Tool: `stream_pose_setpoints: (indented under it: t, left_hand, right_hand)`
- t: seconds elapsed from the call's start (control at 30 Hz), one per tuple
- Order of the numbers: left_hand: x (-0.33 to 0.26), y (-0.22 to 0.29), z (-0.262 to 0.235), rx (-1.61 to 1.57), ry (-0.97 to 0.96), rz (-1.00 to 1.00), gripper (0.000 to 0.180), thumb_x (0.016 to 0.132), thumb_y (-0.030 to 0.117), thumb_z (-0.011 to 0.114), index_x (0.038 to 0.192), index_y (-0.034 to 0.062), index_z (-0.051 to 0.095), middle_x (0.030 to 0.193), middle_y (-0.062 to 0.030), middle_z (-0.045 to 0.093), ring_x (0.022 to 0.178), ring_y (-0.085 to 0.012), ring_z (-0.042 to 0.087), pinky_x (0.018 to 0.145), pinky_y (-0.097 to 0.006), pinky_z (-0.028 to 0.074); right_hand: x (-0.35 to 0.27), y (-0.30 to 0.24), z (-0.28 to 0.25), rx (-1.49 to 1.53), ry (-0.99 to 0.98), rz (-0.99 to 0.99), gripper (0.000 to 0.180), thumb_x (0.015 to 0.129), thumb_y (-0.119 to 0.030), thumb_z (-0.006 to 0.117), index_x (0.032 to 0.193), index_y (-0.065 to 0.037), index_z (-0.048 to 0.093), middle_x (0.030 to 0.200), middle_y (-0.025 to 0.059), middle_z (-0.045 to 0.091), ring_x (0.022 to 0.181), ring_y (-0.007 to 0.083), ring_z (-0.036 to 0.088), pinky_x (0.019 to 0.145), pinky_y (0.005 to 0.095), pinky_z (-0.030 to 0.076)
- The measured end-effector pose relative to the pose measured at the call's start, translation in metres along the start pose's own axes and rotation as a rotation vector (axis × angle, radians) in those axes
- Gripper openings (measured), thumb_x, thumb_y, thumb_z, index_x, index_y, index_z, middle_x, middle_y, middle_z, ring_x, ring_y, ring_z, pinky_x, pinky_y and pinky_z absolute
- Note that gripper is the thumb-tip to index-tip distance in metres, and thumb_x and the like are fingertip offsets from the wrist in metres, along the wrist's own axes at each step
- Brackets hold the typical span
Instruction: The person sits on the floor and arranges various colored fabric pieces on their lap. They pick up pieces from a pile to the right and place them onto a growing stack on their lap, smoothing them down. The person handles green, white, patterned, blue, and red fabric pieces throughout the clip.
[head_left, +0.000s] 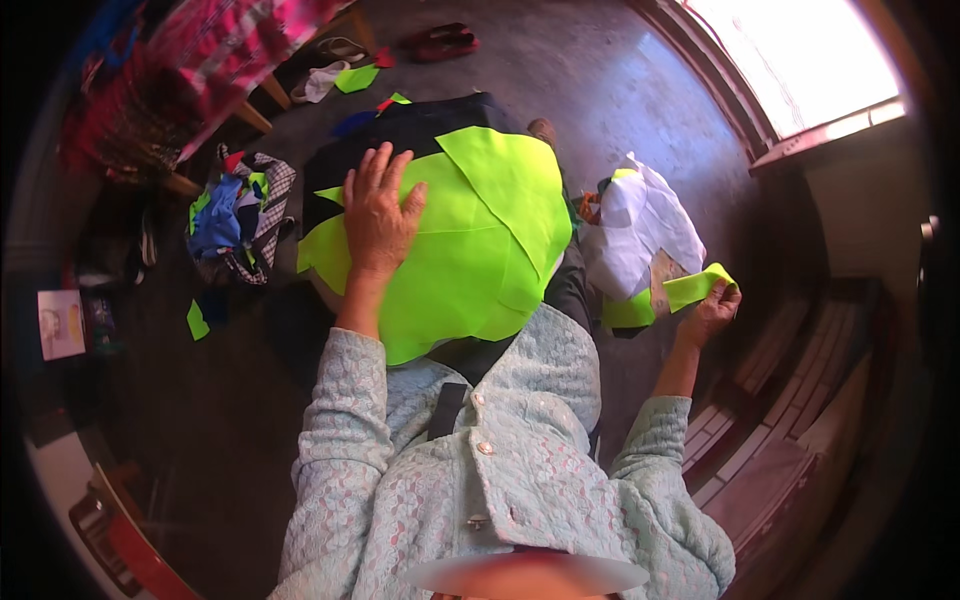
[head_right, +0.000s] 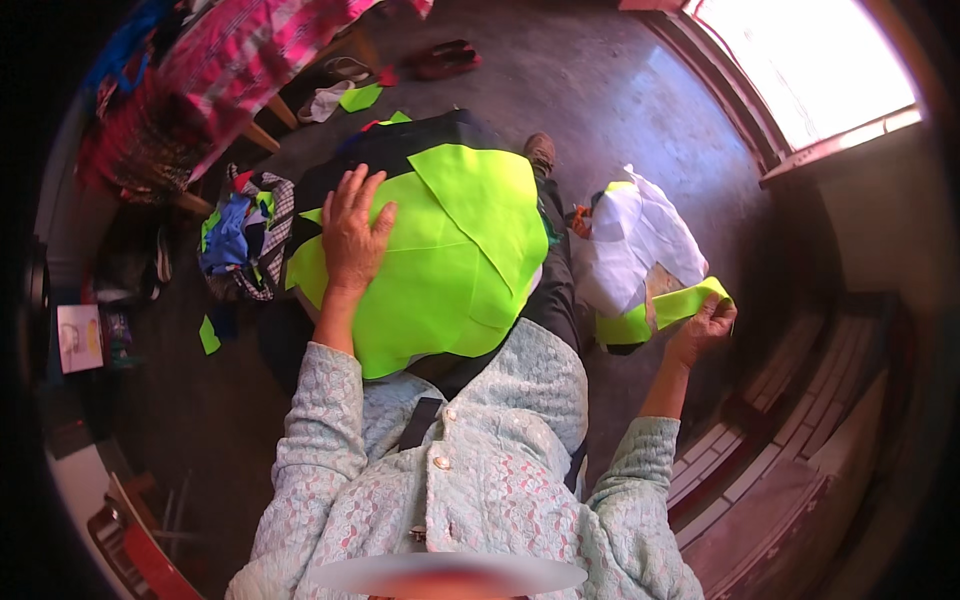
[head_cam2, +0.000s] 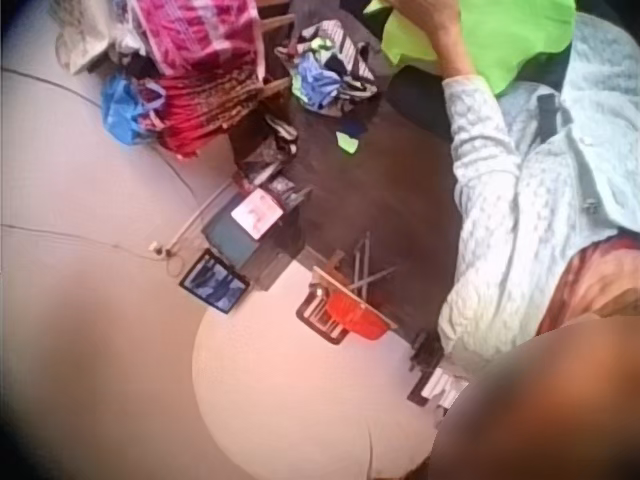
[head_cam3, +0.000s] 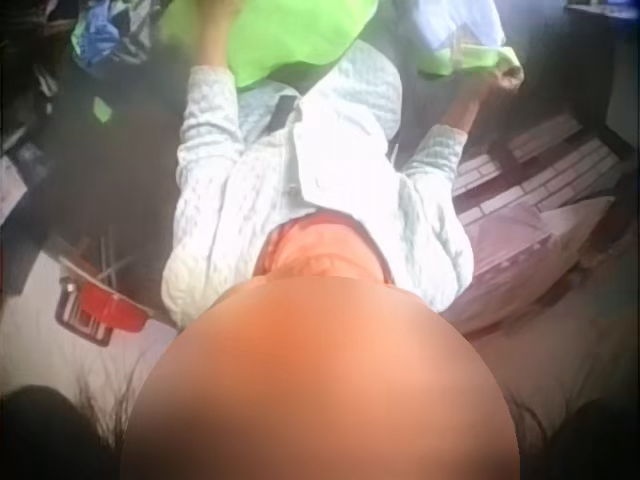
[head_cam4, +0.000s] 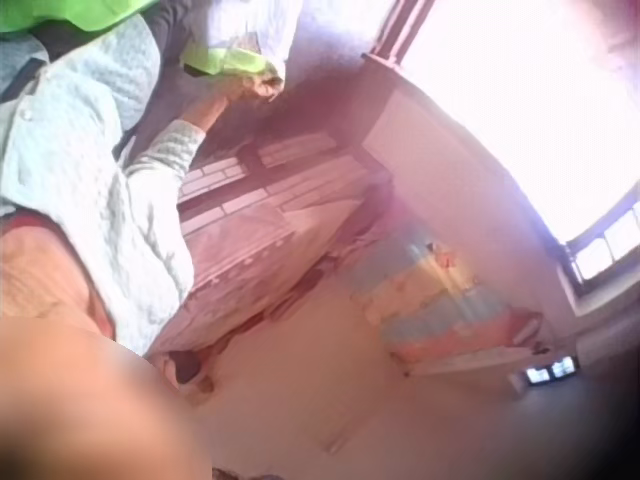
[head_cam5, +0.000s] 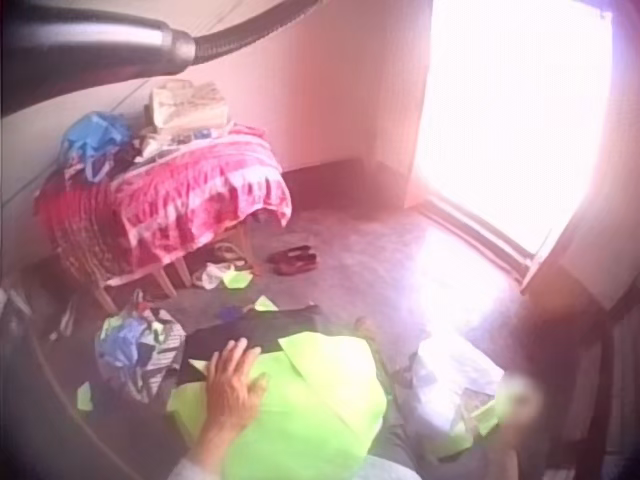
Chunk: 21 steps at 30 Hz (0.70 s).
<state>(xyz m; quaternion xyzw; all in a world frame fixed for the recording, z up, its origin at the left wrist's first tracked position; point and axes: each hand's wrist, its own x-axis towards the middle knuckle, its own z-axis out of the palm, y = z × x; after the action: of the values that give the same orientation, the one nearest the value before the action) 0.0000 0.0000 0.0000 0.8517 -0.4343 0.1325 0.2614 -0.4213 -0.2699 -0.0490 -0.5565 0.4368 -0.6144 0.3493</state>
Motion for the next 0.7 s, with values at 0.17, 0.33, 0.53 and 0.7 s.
stream_pose_setpoints:
  t: [0.17,0.33,0.53,0.7]
  left_hand:
    - [0.002,-0.006,-0.008,0.001,0.013,0.008,0.044,0.090,0.037,0.057,0.128,0.0140,0.055,0.139,-0.0083,0.047,0.131,-0.0289,0.040,0.109,-0.048,0.028]
    - [0.000,-0.002,-0.004,-0.035,0.023,-0.025,0.045,0.089,0.036,0.058,0.128,0.0132,0.055,0.140,-0.0098,0.047,0.131,-0.0290,0.041,0.109,-0.048,0.027]
    - [0.000,-0.004,-0.005,-0.034,0.008,0.007,0.046,0.087,0.032,0.060,0.127,0.0100,0.055,0.138,-0.0128,0.048,0.131,-0.0316,0.040,0.109,-0.050,0.028]
    - [-0.005,-0.006,-0.004,-0.031,0.097,0.051,0.046,0.086,0.030,0.058,0.128,0.0106,0.052,0.139,-0.0137,0.046,0.131,-0.0320,0.040,0.108,-0.051,0.028]
  right_hand:
    - [-0.011,-0.110,0.109,0.354,-0.377,0.116,0.014,0.095,-0.011,0.057,0.106,-0.002,0.060,0.094,0.0052,0.065,0.079,0.0110,0.062,0.069,0.0244,0.051]
    - [-0.029,-0.199,0.209,0.705,-0.669,0.257,0.023,0.097,-0.013,0.052,0.117,-0.002,0.058,0.104,0.0071,0.065,0.087,0.0127,0.063,0.073,0.0242,0.051]
    - [-0.058,-0.193,0.294,0.818,-0.894,0.481,0.030,0.092,-0.008,0.059,0.121,0.000,0.057,0.106,0.0064,0.065,0.091,0.0139,0.063,0.079,0.0252,0.050]
    - [-0.089,-0.118,0.315,0.059,-1.107,0.372,0.033,0.090,-0.007,0.059,0.122,0.003,0.057,0.091,0.0049,0.067,0.079,0.0110,0.061,0.073,0.0242,0.047]
